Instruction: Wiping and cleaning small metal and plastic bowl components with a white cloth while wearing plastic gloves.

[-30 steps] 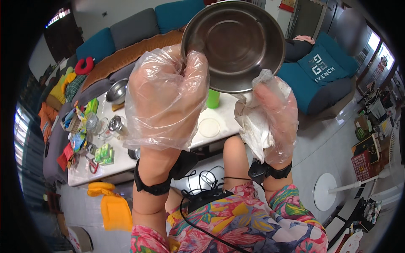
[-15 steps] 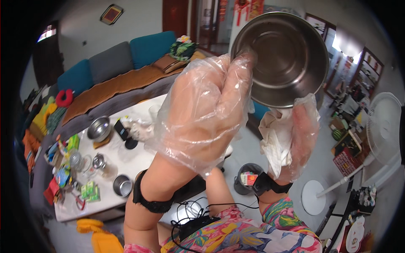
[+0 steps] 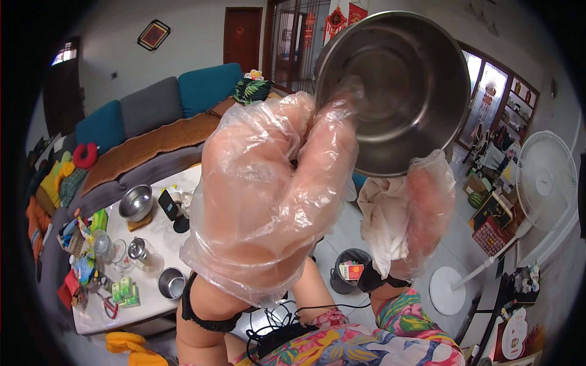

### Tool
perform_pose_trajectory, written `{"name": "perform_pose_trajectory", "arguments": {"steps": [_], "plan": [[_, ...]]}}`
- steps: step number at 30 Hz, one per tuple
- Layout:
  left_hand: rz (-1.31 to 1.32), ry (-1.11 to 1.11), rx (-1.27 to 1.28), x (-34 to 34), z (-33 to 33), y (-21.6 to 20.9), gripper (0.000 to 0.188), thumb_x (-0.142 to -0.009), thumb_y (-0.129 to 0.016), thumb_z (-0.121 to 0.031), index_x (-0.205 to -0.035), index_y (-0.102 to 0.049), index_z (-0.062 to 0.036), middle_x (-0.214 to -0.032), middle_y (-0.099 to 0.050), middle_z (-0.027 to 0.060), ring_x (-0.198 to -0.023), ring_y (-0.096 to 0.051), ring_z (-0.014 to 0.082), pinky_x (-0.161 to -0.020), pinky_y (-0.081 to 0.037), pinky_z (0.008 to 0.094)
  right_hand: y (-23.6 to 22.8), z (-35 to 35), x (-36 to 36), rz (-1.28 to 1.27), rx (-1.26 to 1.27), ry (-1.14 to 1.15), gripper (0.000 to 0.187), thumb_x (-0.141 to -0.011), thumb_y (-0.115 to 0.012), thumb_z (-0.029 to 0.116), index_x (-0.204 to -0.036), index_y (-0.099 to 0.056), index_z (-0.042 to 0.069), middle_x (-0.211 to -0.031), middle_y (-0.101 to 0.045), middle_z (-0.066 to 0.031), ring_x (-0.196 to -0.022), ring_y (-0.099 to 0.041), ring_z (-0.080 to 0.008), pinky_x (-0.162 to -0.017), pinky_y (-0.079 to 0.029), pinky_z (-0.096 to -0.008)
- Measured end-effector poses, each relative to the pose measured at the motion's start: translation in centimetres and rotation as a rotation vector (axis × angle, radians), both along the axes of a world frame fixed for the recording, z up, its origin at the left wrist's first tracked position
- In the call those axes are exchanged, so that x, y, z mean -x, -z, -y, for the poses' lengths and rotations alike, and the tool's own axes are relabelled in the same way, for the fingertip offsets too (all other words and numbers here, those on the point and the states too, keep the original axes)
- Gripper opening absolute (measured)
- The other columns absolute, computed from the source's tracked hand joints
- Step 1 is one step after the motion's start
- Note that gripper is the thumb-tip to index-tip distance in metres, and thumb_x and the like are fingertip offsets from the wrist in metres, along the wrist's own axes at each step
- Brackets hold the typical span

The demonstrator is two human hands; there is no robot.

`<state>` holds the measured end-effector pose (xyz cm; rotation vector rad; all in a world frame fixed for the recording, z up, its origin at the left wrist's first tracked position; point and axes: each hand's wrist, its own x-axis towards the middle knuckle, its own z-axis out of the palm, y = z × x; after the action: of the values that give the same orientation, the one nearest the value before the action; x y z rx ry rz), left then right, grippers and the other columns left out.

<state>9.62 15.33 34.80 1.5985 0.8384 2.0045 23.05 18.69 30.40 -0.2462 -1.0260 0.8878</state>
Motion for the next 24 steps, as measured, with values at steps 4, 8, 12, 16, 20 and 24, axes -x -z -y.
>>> {"name": "perform_pose_trajectory", "arguments": {"steps": [4,8,12,16,20,24], "plan": [[0.028,-0.068,-0.001,0.1,0.1,0.5,0.026,-0.092,-0.056,-0.025,-0.076,-0.060,-0.0058,-0.050,-0.044,-0.0059,-0.041,-0.036,0.0006,-0.038,-0.025,0.0185,-0.3,-0.4,2.1,0.008,-0.019,-0.008,0.023,-0.077,-0.065,-0.001,-0.099,-0.057,0.001,-0.087,-0.062,-0.0051,-0.073,-0.061,-0.0116,-0.066,-0.051,-0.0240],[0.024,-0.001,0.078,1.4,1.2,0.2,0.025,-0.091,-0.056,-0.026,-0.077,-0.061,-0.0058,-0.050,-0.044,-0.0063,-0.041,-0.036,0.0004,-0.038,-0.025,0.0187,-1.3,-0.5,5.8,0.009,-0.040,-0.047,0.023,-0.078,-0.065,-0.001,-0.099,-0.057,0.001,-0.087,-0.063,-0.0052,-0.073,-0.061,-0.0116,-0.066,-0.051,-0.0239],[-0.046,-0.068,0.104,1.3,0.3,0.3,0.026,-0.092,-0.056,-0.027,-0.077,-0.061,-0.0059,-0.051,-0.044,-0.0064,-0.041,-0.036,0.0004,-0.039,-0.025,0.0186,-2.2,-2.0,7.8,0.012,-0.052,-0.027,0.022,-0.078,-0.065,-0.001,-0.099,-0.057,0.001,-0.087,-0.063,-0.0054,-0.074,-0.061,-0.0116,-0.066,-0.051,-0.0239],[-0.003,-0.054,0.122,1.1,0.0,0.3,0.028,-0.092,-0.056,-0.028,-0.077,-0.061,-0.0056,-0.050,-0.044,-0.0063,-0.041,-0.036,0.0005,-0.039,-0.025,0.0185,-3.1,-2.9,6.5,0.009,-0.059,-0.024,0.022,-0.078,-0.065,-0.001,-0.099,-0.057,0.001,-0.087,-0.063,-0.0055,-0.074,-0.061,-0.0117,-0.066,-0.051,-0.0239],[-0.036,-0.066,0.066,1.7,-1.0,1.1,0.028,-0.092,-0.056,-0.029,-0.077,-0.061,-0.0055,-0.050,-0.044,-0.0062,-0.041,-0.036,0.0007,-0.038,-0.025,0.0185,-3.4,-3.7,1.0,0.009,-0.056,-0.035,0.022,-0.078,-0.065,-0.001,-0.098,-0.057,0.001,-0.088,-0.063,-0.0056,-0.075,-0.062,-0.0117,-0.067,-0.051,-0.0238],[-0.072,-0.063,0.006,2.3,-1.6,2.1,0.029,-0.092,-0.055,-0.029,-0.076,-0.060,-0.0053,-0.050,-0.044,-0.0061,-0.041,-0.036,0.0008,-0.038,-0.025,0.0185,1.2,0.4,1.0,0.008,-0.058,-0.033,0.022,-0.078,-0.065,-0.001,-0.098,-0.057,0.001,-0.088,-0.063,-0.0058,-0.075,-0.062,-0.0117,-0.067,-0.051,-0.0238]]}}
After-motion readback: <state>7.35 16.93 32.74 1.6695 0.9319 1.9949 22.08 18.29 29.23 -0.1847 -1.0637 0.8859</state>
